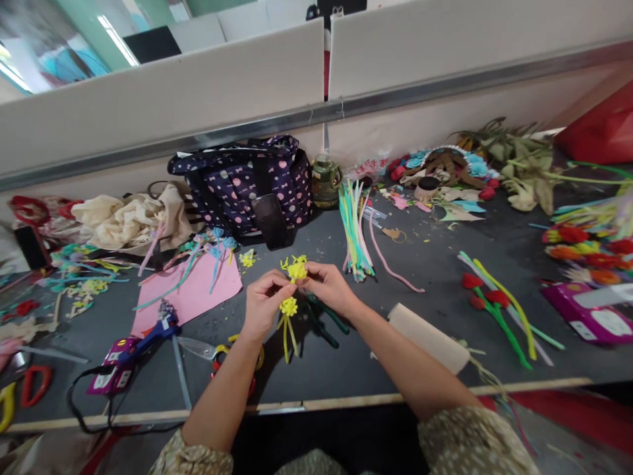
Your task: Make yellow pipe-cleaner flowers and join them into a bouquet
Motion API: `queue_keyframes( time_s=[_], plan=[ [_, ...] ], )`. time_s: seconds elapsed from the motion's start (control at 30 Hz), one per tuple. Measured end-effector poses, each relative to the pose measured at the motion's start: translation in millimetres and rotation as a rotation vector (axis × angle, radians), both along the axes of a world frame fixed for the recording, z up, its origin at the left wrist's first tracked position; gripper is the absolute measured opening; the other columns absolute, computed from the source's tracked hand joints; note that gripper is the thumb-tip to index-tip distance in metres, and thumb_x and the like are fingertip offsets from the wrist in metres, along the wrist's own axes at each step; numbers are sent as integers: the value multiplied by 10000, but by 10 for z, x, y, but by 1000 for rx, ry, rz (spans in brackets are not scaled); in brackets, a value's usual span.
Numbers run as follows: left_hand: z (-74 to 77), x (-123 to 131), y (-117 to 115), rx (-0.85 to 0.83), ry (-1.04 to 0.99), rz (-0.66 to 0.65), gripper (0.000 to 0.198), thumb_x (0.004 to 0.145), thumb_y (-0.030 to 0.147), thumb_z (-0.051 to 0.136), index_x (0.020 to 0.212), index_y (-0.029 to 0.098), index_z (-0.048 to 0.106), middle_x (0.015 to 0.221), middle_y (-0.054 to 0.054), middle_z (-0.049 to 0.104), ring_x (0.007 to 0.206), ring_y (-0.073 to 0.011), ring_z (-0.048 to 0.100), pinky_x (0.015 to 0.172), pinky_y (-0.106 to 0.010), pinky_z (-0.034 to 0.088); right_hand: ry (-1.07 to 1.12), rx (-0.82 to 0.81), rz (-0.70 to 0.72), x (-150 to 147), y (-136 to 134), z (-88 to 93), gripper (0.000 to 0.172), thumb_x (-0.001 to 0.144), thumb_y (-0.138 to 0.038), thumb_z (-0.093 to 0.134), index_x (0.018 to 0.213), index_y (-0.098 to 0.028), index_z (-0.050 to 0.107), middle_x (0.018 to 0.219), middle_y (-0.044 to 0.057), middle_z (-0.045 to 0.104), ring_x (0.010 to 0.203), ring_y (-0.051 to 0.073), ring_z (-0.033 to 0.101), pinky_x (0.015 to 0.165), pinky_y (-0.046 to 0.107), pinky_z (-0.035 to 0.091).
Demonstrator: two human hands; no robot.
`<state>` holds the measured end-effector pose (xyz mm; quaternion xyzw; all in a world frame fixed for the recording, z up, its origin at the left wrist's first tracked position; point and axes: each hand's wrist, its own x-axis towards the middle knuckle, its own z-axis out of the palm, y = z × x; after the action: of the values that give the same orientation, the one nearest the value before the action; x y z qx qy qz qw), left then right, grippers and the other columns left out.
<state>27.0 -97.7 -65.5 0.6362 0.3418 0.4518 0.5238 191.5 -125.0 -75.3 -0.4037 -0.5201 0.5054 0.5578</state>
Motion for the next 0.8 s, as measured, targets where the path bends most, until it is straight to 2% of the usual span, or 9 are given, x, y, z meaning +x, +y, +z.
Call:
queue_keyframes(
  time_s=[0.23,0.43,0.57,0.67,0.8],
  plan=[
    [49,11,-42,221,120,89,173,796,251,682,642,179,649,611,10,517,592,-117,463,574,-249,340,-32,17,-20,2,5,31,286,801,-432,694,717,-162,649,688,-10,544,677,136,472,660,262,384],
    [24,17,-62,303,147,149,214,801,261,675,619,170,607,592,23,499,582,-110,459,580,-243,349,-33,22,-19,-7,-6,60,320,784,-459,700,684,-163,627,672,-15,516,672,135,458,646,258,377],
    [0,44,-64,240,126,142,171,817,262,665,678,171,627,646,17,540,608,-106,486,586,-233,372,5,14,-52,-8,-18,61,292,792,-449,694,709,-174,645,701,-8,542,688,142,488,664,265,397],
    [1,55,-62,153,99,148,97,798,277,688,793,181,676,754,-3,593,660,-113,526,598,-227,404,7,11,-77,-22,-26,41,256,789,-427,706,742,-179,667,744,5,577,722,153,522,696,276,417],
    [12,29,-40,60,18,123,107,748,268,729,807,180,714,864,-37,625,786,-144,584,671,-237,453,53,-34,-91,-57,-32,7,238,756,-407,748,756,-184,665,712,-7,596,662,132,528,643,259,420]
  ],
)
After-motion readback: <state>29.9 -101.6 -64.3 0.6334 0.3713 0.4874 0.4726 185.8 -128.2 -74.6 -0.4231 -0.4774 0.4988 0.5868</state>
